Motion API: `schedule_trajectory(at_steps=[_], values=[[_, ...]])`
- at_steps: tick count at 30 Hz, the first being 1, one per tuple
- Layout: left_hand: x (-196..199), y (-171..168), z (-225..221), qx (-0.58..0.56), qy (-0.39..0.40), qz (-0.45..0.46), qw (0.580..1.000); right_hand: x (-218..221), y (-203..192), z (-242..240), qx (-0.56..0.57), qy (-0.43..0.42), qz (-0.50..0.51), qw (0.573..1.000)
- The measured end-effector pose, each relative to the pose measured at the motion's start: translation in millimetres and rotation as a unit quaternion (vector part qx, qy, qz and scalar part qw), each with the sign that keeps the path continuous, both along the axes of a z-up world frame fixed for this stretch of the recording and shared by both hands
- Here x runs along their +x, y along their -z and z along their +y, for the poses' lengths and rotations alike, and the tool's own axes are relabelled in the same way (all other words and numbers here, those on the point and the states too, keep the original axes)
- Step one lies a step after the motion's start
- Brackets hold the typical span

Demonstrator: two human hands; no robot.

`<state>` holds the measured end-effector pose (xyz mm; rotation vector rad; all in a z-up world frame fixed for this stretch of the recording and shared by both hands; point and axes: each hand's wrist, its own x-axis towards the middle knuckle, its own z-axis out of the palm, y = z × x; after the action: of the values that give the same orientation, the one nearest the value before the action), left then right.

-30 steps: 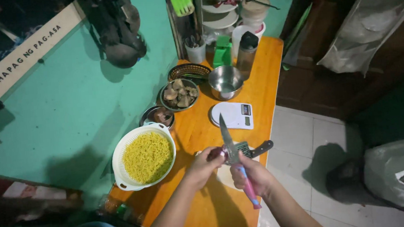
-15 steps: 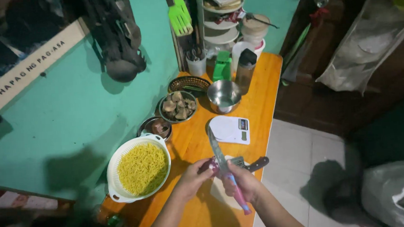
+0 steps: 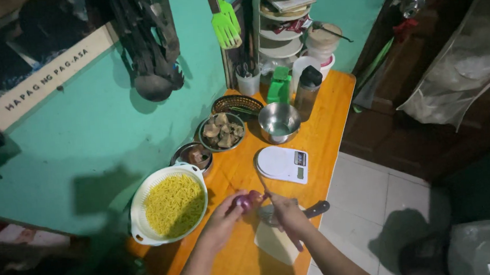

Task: Peeling and chopping a red onion and garlic on a cutting board.

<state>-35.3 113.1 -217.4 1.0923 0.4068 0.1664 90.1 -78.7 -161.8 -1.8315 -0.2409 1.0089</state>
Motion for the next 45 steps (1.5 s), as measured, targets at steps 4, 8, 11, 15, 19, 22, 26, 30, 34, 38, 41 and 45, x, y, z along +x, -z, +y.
schedule_trajectory(at_steps=[4, 8, 11, 15, 19, 22, 26, 30, 34, 38, 41, 45], values=[[8, 4, 9, -0.069, -0.021, -0.02, 0.997, -10, -3, 18, 0.022, 0.022, 0.009, 0.999], [15, -12, 14, 0.004, 0.001, 0.03, 1.0, -14, 6, 27, 0.065, 0.09, 0.045, 0.993], [22, -8, 22, 0.055, 0.013, 0.045, 0.997, -20, -4, 26, 0.046, 0.108, 0.008, 0.993], [30, -23, 19, 0.165, 0.012, 0.037, 0.986, -23, 26, 7, -0.004, 0.049, -0.302, 0.952], [35, -34, 7, 0.069, 0.026, -0.02, 0.997, -43, -20, 7, -0.009, 0.014, -0.302, 0.953], [31, -67, -2, 0.257, 0.046, 0.116, 0.958, -44, -17, 6, -0.024, -0.018, -0.369, 0.929], [31, -63, -2, 0.204, 0.042, 0.069, 0.976, -44, -25, 7, 0.012, -0.036, -0.392, 0.919], [30, -81, -4, 0.177, 0.036, 0.028, 0.983, -47, -28, 9, 0.006, -0.029, -0.417, 0.908], [30, -109, -11, 0.185, 0.047, 0.064, 0.98, -46, -26, 10, -0.006, -0.009, -0.412, 0.911], [36, -82, -9, 0.12, 0.022, 0.001, 0.993, -45, -30, 9, 0.007, 0.005, -0.426, 0.905], [39, -71, -9, 0.114, 0.021, -0.034, 0.993, -43, -35, 8, 0.017, 0.024, -0.408, 0.913], [39, -80, -7, 0.132, 0.044, -0.018, 0.99, -38, -33, 8, 0.021, 0.045, -0.317, 0.947]])
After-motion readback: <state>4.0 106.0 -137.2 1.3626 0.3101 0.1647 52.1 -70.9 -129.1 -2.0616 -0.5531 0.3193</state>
